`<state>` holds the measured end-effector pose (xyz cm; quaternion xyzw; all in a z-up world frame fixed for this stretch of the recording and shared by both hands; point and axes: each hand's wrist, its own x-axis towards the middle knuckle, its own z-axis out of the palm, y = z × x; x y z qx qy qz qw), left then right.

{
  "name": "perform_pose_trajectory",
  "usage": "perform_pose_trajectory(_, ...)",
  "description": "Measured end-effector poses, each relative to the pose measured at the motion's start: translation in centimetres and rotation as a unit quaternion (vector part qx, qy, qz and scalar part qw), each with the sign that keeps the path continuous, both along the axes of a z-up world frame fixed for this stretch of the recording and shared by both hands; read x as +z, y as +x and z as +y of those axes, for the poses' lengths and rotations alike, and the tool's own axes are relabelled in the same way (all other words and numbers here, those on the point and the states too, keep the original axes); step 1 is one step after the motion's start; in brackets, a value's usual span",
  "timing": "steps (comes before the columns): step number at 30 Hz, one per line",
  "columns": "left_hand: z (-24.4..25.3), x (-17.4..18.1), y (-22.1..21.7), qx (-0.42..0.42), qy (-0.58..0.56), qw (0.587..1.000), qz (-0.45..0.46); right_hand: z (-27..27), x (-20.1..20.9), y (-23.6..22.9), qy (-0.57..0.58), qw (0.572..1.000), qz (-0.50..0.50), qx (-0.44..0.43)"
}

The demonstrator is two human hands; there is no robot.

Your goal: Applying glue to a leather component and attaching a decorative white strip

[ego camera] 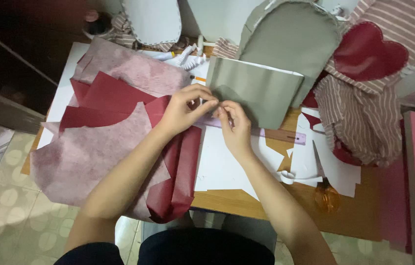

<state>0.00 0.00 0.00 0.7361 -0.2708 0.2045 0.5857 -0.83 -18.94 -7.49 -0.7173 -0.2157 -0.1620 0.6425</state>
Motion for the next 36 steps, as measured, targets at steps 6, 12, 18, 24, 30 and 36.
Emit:
perform_pose_trajectory(6, -0.2, 1.0, -0.4, -0.006, 0.005, 1.000, 0.015, 0.2, 0.3, -0.4, 0.014, 0.999, 0.007, -0.029)
perform_pose_trajectory(12, -0.3, 0.6, -0.5, -0.004, 0.009, 1.000, 0.019, 0.5, 2.5, -1.4, 0.000, 1.000, 0.001, -0.022)
perform_pose_trajectory(18, -0.1, 0.2, -0.2, -0.015, 0.003, 1.000, -0.001, 0.5, 1.5, -0.8, -0.007, 0.999, 0.000, -0.032)
perform_pose_trajectory(24, -0.2, 0.4, -0.4, -0.032, 0.005, 0.999, -0.014, 0.4, 1.0, -0.6, -0.001, 0.999, -0.001, -0.034)
perform_pose_trajectory(30, -0.4, 1.0, -0.9, -0.034, -0.001, 0.999, -0.020, 0.2, 0.2, -0.3, 0.004, 0.999, -0.001, -0.034)
perform_pose_trajectory(36, -0.2, 0.7, -0.7, -0.031, 0.027, 0.999, -0.029, 0.0, 0.0, -0.1, 0.015, 1.000, 0.009, -0.023)
